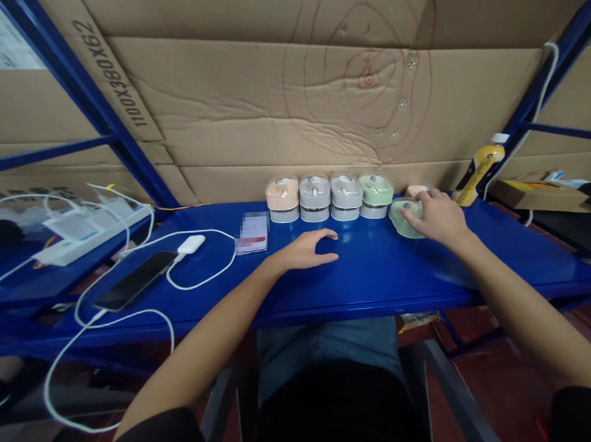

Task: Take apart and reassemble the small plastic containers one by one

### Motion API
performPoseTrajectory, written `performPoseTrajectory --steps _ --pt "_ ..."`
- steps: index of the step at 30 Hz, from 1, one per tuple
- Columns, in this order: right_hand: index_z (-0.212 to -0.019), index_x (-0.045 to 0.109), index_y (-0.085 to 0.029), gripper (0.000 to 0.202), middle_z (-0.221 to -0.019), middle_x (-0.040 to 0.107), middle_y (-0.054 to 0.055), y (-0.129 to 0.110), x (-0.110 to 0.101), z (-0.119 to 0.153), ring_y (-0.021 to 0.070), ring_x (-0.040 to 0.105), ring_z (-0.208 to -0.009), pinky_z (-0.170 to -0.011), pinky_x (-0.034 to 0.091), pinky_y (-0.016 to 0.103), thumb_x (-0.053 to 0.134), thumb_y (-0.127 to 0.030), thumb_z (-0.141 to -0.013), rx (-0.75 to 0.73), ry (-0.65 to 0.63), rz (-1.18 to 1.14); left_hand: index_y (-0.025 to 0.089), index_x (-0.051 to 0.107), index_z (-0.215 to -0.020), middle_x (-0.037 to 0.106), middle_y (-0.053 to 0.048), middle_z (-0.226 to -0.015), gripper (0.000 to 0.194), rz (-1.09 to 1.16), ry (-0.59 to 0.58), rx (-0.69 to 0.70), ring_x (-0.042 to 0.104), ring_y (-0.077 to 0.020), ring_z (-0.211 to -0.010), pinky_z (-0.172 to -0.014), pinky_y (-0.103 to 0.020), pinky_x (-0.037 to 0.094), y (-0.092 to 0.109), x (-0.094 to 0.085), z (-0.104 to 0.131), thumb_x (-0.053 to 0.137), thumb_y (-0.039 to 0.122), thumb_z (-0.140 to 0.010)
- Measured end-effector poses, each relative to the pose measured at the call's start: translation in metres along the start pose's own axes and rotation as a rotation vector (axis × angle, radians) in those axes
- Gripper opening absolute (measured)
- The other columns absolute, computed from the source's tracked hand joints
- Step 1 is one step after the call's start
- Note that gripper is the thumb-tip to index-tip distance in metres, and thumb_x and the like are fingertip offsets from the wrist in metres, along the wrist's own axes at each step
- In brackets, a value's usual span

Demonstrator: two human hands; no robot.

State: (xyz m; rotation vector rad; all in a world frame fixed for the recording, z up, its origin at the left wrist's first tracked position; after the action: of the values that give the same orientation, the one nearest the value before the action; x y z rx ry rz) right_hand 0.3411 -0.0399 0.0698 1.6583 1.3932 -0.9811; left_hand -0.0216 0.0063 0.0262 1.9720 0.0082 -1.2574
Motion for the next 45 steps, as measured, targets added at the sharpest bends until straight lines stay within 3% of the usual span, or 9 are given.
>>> performPoseTrajectory --steps 4,8,11,16,22,27,31,38,45 --pt "-0.162 0.049 -0.011 0.104 -0.150 0.062 0.034 -0.013 -0.007 0.007 0.0531 0.066 -0.130 -0.098 0.055 0.060 0.043 -0.090 -0.094 0.212 -0.180 -0.002 0.022 0.065 -0.140 0.069 -0.013 -0.150 0.053 0.005 0.002 0.002 0.064 -0.0311 -0.142 -0.124 -0.050 0.047 -0.001 0.001 -0.001 0.076 0.046 -0.094" --pt "-0.154 0.056 -0.009 0.091 -0.143 0.066 0.035 -0.029 -0.007 0.010 0.0520 0.070 -0.125 -0.095 0.056 0.059 0.047 -0.081 -0.098 0.190 -0.331 0.055 0.021 0.065 -0.141 0.071 -0.014 -0.147 0.056 0.032 0.036 0.015 0.066 -0.0325 -0.140 -0.123 -0.053 0.048 -0.003 0.004 -0.002 0.078 0.048 -0.093" --pt "-0.152 0.058 -0.011 0.078 -0.143 0.067 0.032 -0.042 -0.013 0.019 0.0504 0.072 -0.122 -0.094 0.058 0.058 0.056 -0.068 -0.099 0.009 -0.386 0.022 0.022 0.058 -0.151 0.070 -0.017 -0.148 0.082 0.087 0.088 -0.011 0.065 -0.0370 -0.141 -0.122 -0.058 0.048 -0.008 0.006 -0.002 0.090 0.054 -0.082" --pt "-0.169 0.041 -0.022 0.095 -0.170 0.050 0.020 -0.076 -0.025 0.034 0.0462 0.054 -0.150 -0.118 0.050 0.059 0.074 -0.062 -0.090 -0.626 -0.381 -0.428 0.023 0.041 -0.167 0.053 -0.024 -0.165 0.133 0.165 0.153 -0.001 0.051 -0.0457 -0.154 -0.128 -0.066 0.040 -0.013 0.007 -0.001 0.106 0.057 -0.056" --pt "-0.172 0.039 -0.025 0.110 -0.167 0.054 0.018 -0.118 -0.014 0.019 0.0435 0.054 -0.149 -0.121 0.048 0.061 0.087 -0.065 -0.081 -0.817 -0.316 -0.624 0.022 0.049 -0.159 0.062 -0.020 -0.155 0.112 0.214 0.094 0.106 0.061 -0.0426 -0.145 -0.123 -0.061 0.047 -0.002 0.006 -0.001 0.101 0.051 -0.064" --pt "-0.158 0.058 -0.024 0.098 -0.149 0.069 0.016 -0.109 0.002 0.000 0.0407 0.067 -0.133 -0.112 0.056 0.059 0.086 -0.074 -0.078 -0.720 -0.260 -0.727 0.020 0.033 -0.168 0.062 -0.020 -0.151 0.116 0.185 0.116 0.085 0.062 -0.0410 -0.141 -0.121 -0.060 0.048 -0.004 0.002 0.000 0.093 0.039 -0.070" --pt "-0.152 0.063 -0.020 0.086 -0.144 0.073 0.018 -0.078 0.007 -0.011 0.0383 0.073 -0.123 -0.106 0.059 0.055 0.068 -0.080 -0.090 -0.467 -0.276 -0.707 0.022 0.030 -0.171 0.061 -0.018 -0.149 0.117 0.115 0.130 0.055 0.063 -0.0391 -0.138 -0.122 -0.059 0.047 -0.006 -0.001 0.002 0.091 0.038 -0.072" --pt "-0.138 0.070 -0.018 0.091 -0.135 0.076 0.020 -0.049 0.013 -0.023 0.0451 0.071 -0.124 -0.103 0.058 0.056 0.054 -0.093 -0.088 -0.244 -0.476 -0.291 0.027 0.077 -0.135 0.060 -0.013 -0.150 0.065 -0.052 0.086 0.064 0.060 -0.0386 -0.142 -0.127 -0.058 0.044 0.000 0.000 0.002 0.094 0.054 -0.078" --pt "-0.140 0.065 -0.016 0.088 -0.141 0.068 0.027 -0.065 0.018 -0.014 0.0505 0.063 -0.130 -0.102 0.054 0.061 0.066 -0.085 -0.086 -0.204 -0.481 -0.080 0.028 0.085 -0.124 0.065 -0.012 -0.146 0.045 -0.008 0.155 0.074 0.065 -0.0347 -0.138 -0.125 -0.055 0.047 -0.006 0.000 0.001 0.086 0.054 -0.088"
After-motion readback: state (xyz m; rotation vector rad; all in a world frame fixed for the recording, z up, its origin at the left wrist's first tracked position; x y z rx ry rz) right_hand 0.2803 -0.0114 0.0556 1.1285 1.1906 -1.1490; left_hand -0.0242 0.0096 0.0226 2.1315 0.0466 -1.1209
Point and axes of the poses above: each hand's wrist, its own z-axis away from the middle knuckle, its own x-axis out of the palm, y = z × x, the point moved 1 cm from there along -z, towards the middle knuckle
